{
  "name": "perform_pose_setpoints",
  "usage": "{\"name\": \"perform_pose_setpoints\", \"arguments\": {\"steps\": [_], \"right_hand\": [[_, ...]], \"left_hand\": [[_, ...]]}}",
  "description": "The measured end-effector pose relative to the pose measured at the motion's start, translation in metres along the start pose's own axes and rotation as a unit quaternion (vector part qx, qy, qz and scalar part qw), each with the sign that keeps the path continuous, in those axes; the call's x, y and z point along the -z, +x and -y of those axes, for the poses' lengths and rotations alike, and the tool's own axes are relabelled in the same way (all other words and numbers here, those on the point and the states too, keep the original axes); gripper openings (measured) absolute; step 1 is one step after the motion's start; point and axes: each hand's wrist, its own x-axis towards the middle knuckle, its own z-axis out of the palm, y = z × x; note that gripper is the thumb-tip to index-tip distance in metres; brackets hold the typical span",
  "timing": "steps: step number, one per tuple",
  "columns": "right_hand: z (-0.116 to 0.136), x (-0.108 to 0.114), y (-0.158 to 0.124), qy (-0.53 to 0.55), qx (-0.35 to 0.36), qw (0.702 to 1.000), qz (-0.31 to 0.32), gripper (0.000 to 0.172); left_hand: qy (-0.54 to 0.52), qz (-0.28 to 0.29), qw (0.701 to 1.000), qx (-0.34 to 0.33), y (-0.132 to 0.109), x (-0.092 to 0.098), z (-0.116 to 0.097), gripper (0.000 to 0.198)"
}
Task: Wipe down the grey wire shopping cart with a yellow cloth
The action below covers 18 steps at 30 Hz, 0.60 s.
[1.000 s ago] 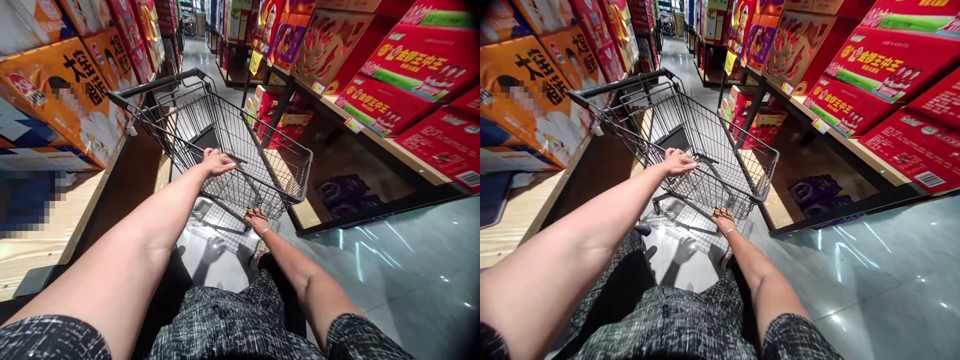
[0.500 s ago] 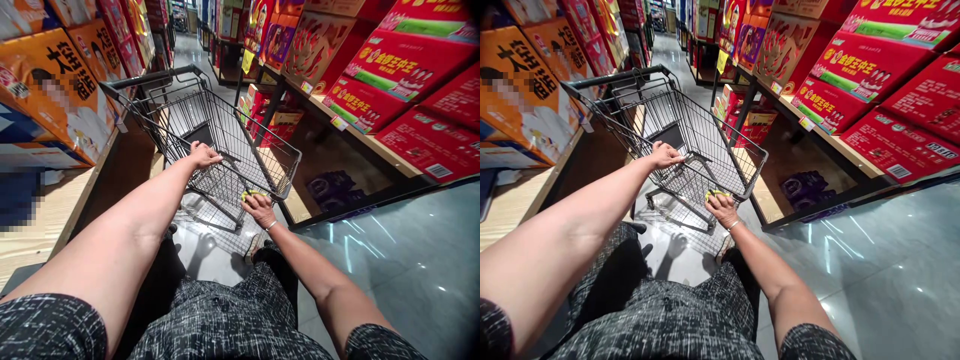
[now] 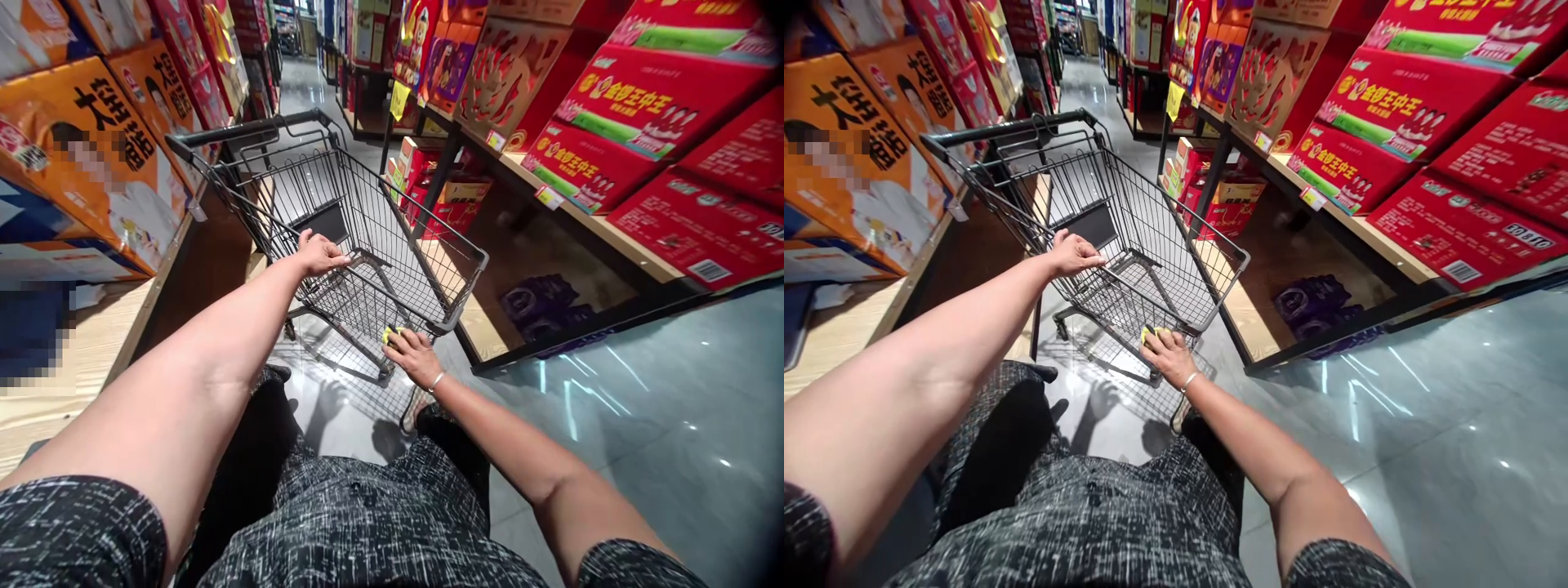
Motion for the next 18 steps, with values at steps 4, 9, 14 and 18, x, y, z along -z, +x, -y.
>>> {"name": "perform_pose_setpoints", "arguments": {"steps": [4, 9, 14, 18], "right_hand": [[-0.006, 0.041, -0.015, -0.005, -0.070, 0.990, -0.122, 0.048], [-0.008, 0.005, -0.031, 0.015, -0.106, 0.992, -0.062, 0.043], [0.004, -0.048, -0.029, 0.013, -0.142, 0.989, 0.030, 0.036], [0.017, -0.054, -0.024, 0.037, -0.104, 0.990, 0.088, 0.033]], "left_hand": [[0.045, 0.008, 0.999, -0.029, -0.010, -0.005, -0.020, 0.037], [0.051, 0.006, 0.991, -0.122, -0.030, -0.024, -0.047, 0.042], [0.007, 0.006, 0.995, -0.104, -0.029, -0.033, -0.049, 0.041], [-0.018, 0.007, 0.996, -0.089, -0.024, -0.032, -0.048, 0.037]]}}
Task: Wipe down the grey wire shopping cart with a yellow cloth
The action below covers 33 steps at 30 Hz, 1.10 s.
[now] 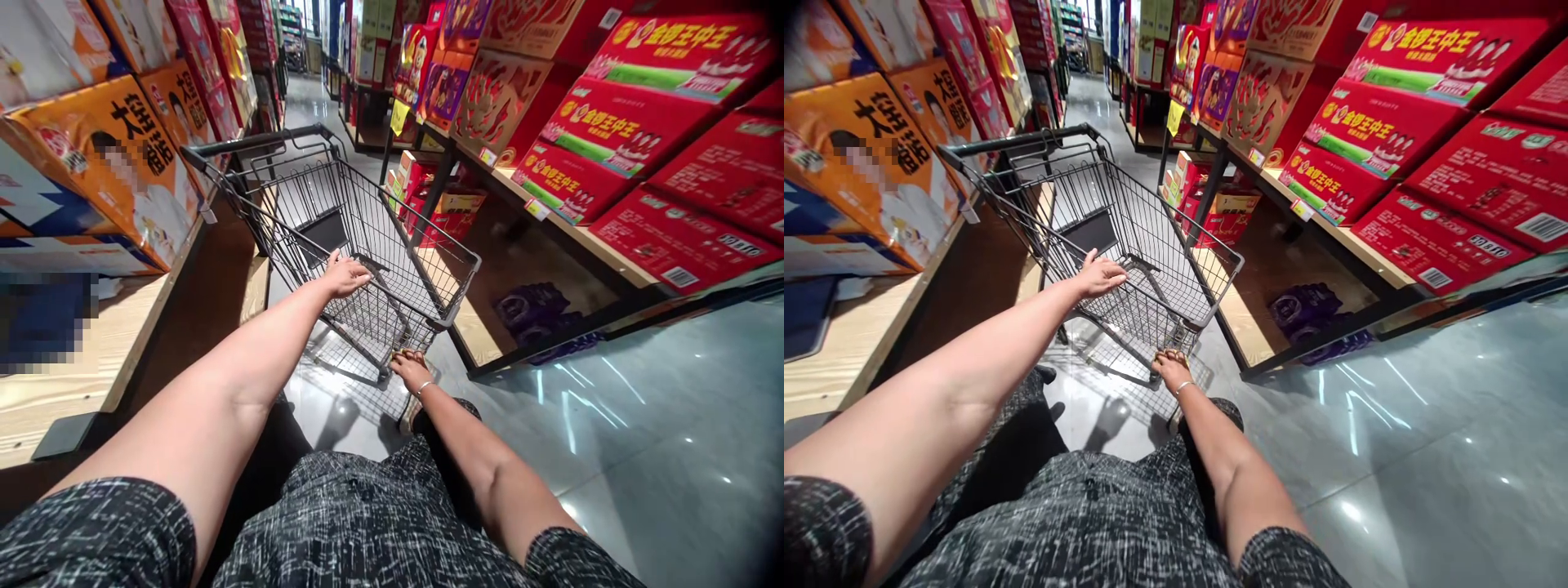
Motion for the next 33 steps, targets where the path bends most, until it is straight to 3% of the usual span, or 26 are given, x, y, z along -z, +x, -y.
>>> {"name": "perform_pose_setpoints", "arguments": {"steps": [3, 5, 8, 11, 14, 18, 21, 24, 28, 33], "right_hand": [[0.006, 0.019, -0.002, 0.002, 0.019, 1.000, -0.017, 0.038], [0.005, 0.045, -0.004, 0.007, 0.032, 0.994, -0.104, 0.041], [-0.005, 0.095, -0.008, 0.020, 0.034, 0.956, -0.290, 0.042], [-0.016, 0.129, -0.014, 0.056, 0.019, 0.928, -0.369, 0.053], [-0.012, 0.135, -0.011, 0.090, 0.020, 0.932, -0.350, 0.059], [0.025, 0.134, 0.024, 0.077, -0.007, 0.955, -0.287, 0.058], [0.052, 0.150, 0.060, 0.108, -0.014, 0.965, -0.238, 0.060], [0.058, 0.168, 0.076, 0.145, 0.019, 0.969, -0.197, 0.061], [0.035, 0.169, 0.046, 0.203, 0.073, 0.958, -0.190, 0.063], [-0.002, 0.159, 0.000, 0.301, 0.119, 0.908, -0.266, 0.067]], "left_hand": [[-0.012, -0.006, 1.000, -0.010, -0.002, 0.001, 0.002, 0.032], [-0.009, -0.004, 1.000, -0.016, -0.005, 0.003, 0.003, 0.032], [0.003, 0.009, 1.000, -0.011, -0.012, 0.006, 0.006, 0.034], [0.003, 0.015, 1.000, -0.002, -0.021, 0.008, 0.007, 0.037], [0.004, 0.007, 1.000, 0.014, -0.029, 0.007, 0.006, 0.041], [0.009, -0.001, 1.000, 0.026, -0.036, 0.005, 0.004, 0.047], [0.015, -0.010, 0.999, 0.031, -0.037, 0.007, 0.005, 0.047], [0.025, -0.008, 0.999, 0.035, -0.038, 0.009, 0.009, 0.048], [0.013, -0.012, 0.999, 0.034, -0.038, 0.010, 0.019, 0.051], [0.016, -0.014, 0.998, 0.051, -0.035, 0.012, 0.036, 0.051]]}}
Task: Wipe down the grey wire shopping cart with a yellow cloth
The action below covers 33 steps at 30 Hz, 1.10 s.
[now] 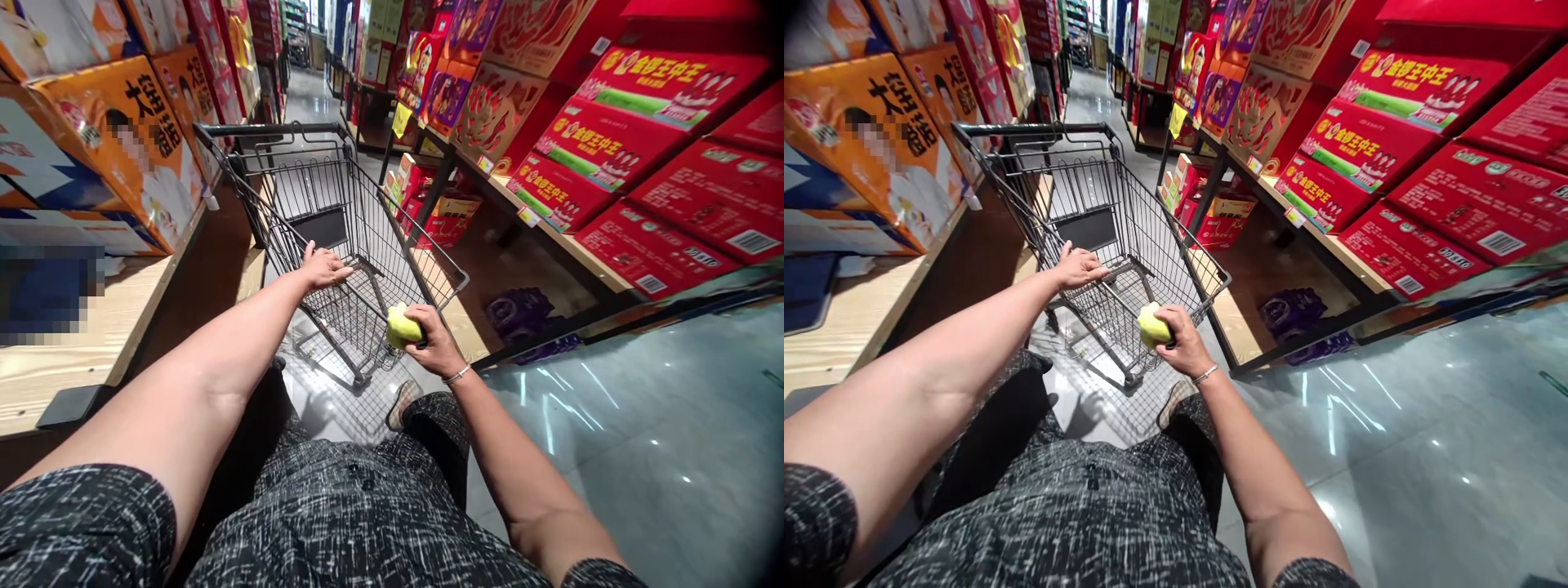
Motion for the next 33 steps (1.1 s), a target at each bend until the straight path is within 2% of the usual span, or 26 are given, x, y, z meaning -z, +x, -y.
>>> {"name": "perform_pose_setpoints", "arguments": {"steps": [4, 6, 8, 11, 14, 17, 21, 25, 28, 30, 33], "right_hand": [[-0.032, 0.025, -0.001, -0.058, -0.045, 0.995, -0.067, 0.059], [-0.052, 0.033, 0.001, -0.108, -0.092, 0.983, -0.120, 0.056], [-0.064, 0.031, 0.002, -0.131, -0.129, 0.970, -0.159, 0.056], [-0.058, 0.011, -0.004, -0.128, -0.132, 0.966, -0.181, 0.058], [-0.029, -0.013, -0.011, -0.140, -0.119, 0.965, -0.189, 0.059], [0.002, -0.024, -0.013, -0.134, -0.105, 0.969, -0.177, 0.063], [0.024, -0.038, -0.009, -0.117, -0.068, 0.981, -0.142, 0.064], [0.030, -0.074, -0.012, -0.167, -0.044, 0.982, -0.076, 0.042], [0.028, -0.101, -0.017, -0.185, -0.019, 0.980, -0.069, 0.029], [0.027, -0.112, -0.019, -0.178, -0.021, 0.982, -0.061, 0.027], [0.029, -0.121, -0.020, -0.167, -0.047, 0.985, -0.010, 0.033]], "left_hand": [[0.038, -0.005, 0.999, 0.028, -0.001, 0.006, -0.005, 0.038], [0.052, -0.012, 0.998, 0.029, -0.007, 0.007, -0.021, 0.030], [0.042, -0.013, 0.999, -0.014, -0.017, 0.001, -0.045, 0.027], [-0.032, 0.037, 0.989, -0.137, -0.033, -0.018, -0.080, 0.037], [-0.035, 0.061, 0.981, -0.178, -0.043, -0.037, -0.094, 0.038], [-0.030, 0.049, 0.982, -0.181, -0.045, -0.044, -0.086, 0.044], [-0.053, 0.053, 0.981, -0.181, -0.044, -0.036, -0.064, 0.045], [-0.059, 0.053, 0.982, -0.172, -0.043, -0.029, -0.048, 0.039], [-0.064, 0.039, 0.982, -0.174, -0.043, -0.028, -0.038, 0.036], [-0.068, 0.026, 0.983, -0.170, -0.042, -0.027, -0.033, 0.033], [-0.070, 0.016, 0.986, -0.149, -0.041, -0.025, -0.028, 0.026]]}}
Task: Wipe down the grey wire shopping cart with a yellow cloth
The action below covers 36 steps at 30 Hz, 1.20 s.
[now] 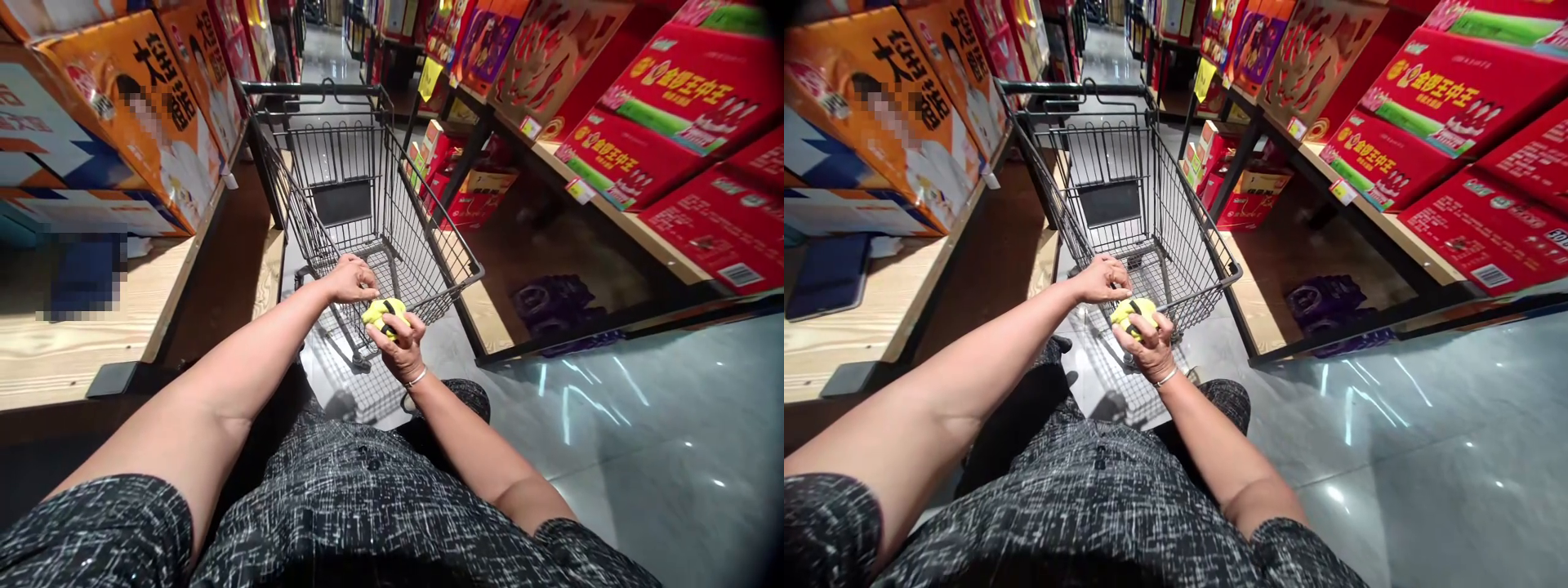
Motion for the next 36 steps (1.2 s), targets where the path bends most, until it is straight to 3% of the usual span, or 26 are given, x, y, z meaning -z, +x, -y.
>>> {"name": "perform_pose_setpoints", "arguments": {"steps": [6, 12, 16, 19, 24, 28, 31, 33, 36], "right_hand": [[0.000, -0.023, -0.022, -0.016, 0.033, 0.998, 0.051, 0.045], [-0.022, -0.070, -0.064, -0.076, 0.021, 0.979, 0.188, 0.040], [-0.025, -0.079, -0.069, -0.075, 0.039, 0.976, 0.199, 0.042], [-0.022, -0.065, -0.047, -0.063, 0.052, 0.984, 0.156, 0.043], [-0.029, -0.009, 0.015, -0.034, 0.056, 0.998, -0.024, 0.041], [-0.037, 0.029, 0.050, -0.031, -0.009, 0.991, -0.133, 0.037], [-0.032, 0.025, 0.057, -0.003, -0.028, 0.993, -0.113, 0.039], [-0.025, 0.008, 0.053, 0.003, -0.020, 0.995, -0.097, 0.038], [-0.017, -0.022, 0.043, -0.008, -0.017, 0.993, -0.119, 0.035]], "left_hand": [[0.002, -0.018, 0.999, 0.036, 0.000, 0.005, 0.006, 0.017], [0.014, -0.024, 0.998, 0.057, 0.001, 0.006, 0.013, 0.020], [0.022, -0.032, 0.997, 0.059, 0.003, 0.007, 0.020, 0.022], [0.023, -0.040, 0.997, 0.064, 0.002, 0.009, 0.027, 0.023], [0.047, -0.062, 0.993, 0.093, -0.004, 0.011, 0.032, 0.027], [0.031, -0.087, 0.988, 0.120, -0.017, 0.007, 0.020, 0.030], [-0.029, -0.100, 0.986, 0.127, -0.028, -0.001, 0.003, 0.038], [-0.041, -0.093, 0.986, 0.129, -0.034, -0.006, -0.006, 0.042], [-0.027, -0.084, 0.988, 0.128, -0.038, -0.010, -0.012, 0.046]]}}
